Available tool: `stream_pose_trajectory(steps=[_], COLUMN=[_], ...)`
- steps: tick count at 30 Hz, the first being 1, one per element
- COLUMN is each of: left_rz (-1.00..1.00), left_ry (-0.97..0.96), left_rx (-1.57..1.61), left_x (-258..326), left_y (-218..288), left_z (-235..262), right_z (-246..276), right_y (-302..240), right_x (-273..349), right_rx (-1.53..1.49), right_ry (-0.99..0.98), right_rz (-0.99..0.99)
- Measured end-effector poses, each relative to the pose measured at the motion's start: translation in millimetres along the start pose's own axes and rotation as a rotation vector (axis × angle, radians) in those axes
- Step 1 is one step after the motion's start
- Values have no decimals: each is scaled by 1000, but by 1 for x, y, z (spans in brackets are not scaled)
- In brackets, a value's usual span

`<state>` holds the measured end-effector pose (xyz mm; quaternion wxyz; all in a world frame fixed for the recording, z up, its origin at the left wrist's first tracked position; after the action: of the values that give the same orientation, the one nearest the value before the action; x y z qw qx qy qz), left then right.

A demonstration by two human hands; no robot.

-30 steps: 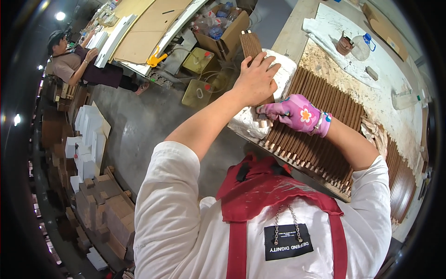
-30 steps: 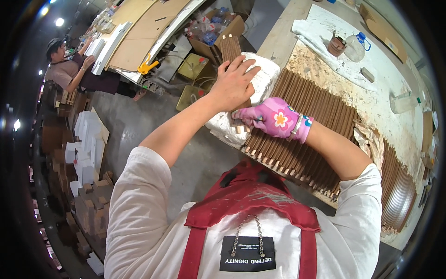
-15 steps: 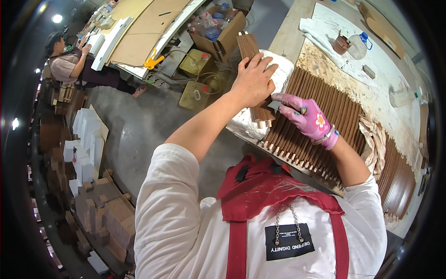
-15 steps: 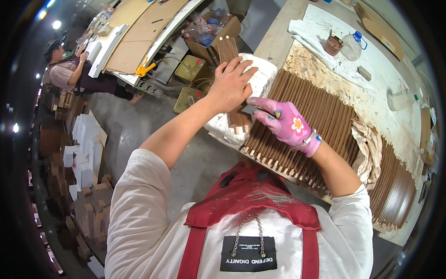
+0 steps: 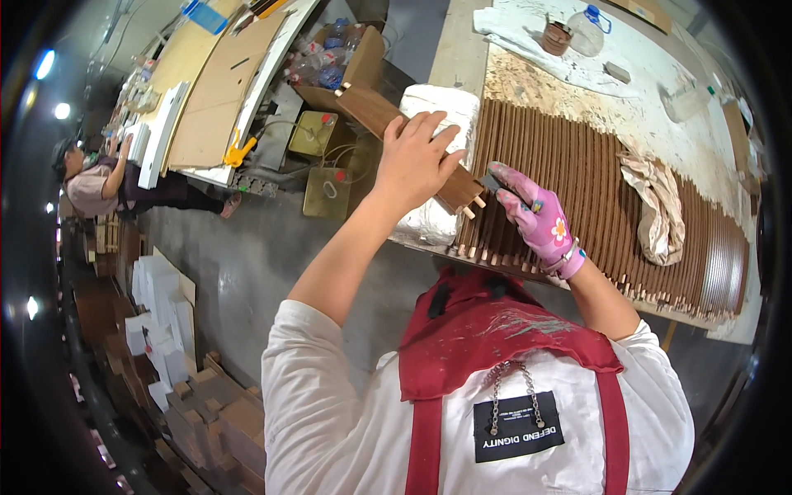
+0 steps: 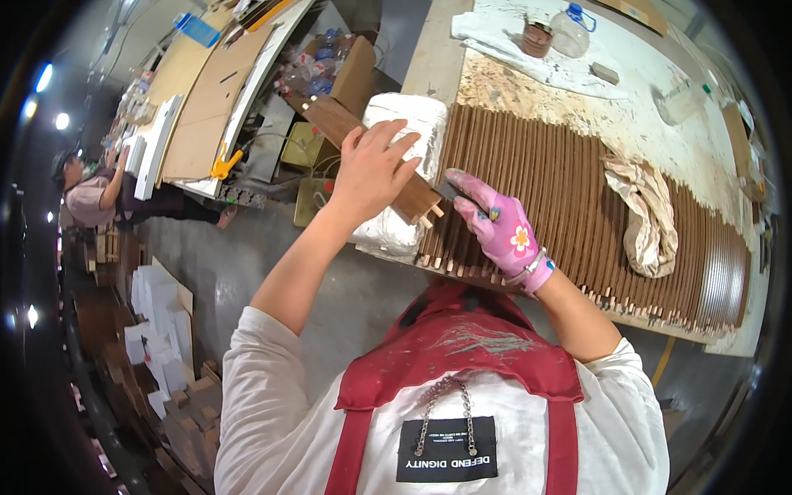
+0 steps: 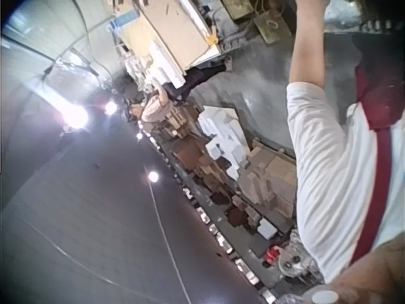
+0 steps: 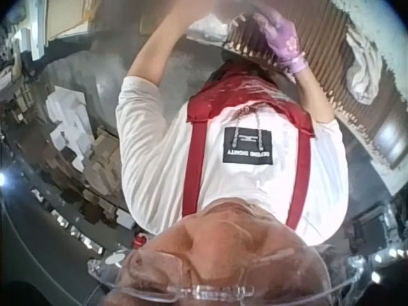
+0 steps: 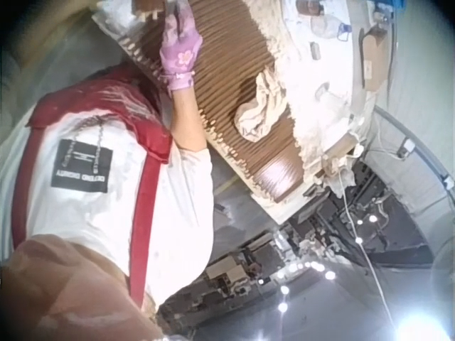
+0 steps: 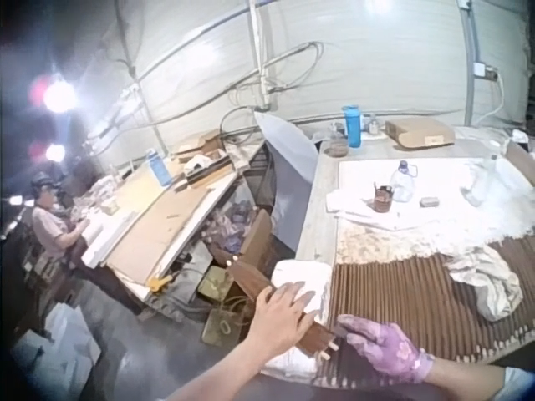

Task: The person scrapes wood slats with a small tool, wipes them with a cloth after applying liquid from a bottle, and rubs a solid block along the ends of the slats.

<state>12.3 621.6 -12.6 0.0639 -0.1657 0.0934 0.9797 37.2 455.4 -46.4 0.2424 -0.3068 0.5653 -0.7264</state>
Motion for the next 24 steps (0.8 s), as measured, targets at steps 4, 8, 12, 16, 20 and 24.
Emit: stream_pose_trajectory(steps=[4,8,12,16,20,24], left_rz=[104,224,204,223,229,214], left_ry=[83,77,123,102,81,103], left_rx=[-142,-200,-101,-50,-59,-82], left_x=[-3,-7,-4,-3,-6,-4], left_y=[1,-6,-9,-13,-11,-11], left_z=[9,9,9,7,5,4], right_z=[7,3,6,4,5,4], right_y=[-5,-14,-14,-13,-13,-17], right_x=[6,7,1,-3,-4,-4], right_rx=[106,143,197,208,227,293], right_ry=[120,144,173,162,190,217], right_rz=[178,230,183,218,256,301])
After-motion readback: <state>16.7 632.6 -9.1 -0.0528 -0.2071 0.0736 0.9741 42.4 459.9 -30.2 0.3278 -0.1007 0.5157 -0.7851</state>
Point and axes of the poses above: each hand's wrist, its own x-axis away from the middle knuckle, its own z-axis out of the back of the hand, y = z × x, the point moved 8 cm from there along -x, towards the middle knuckle
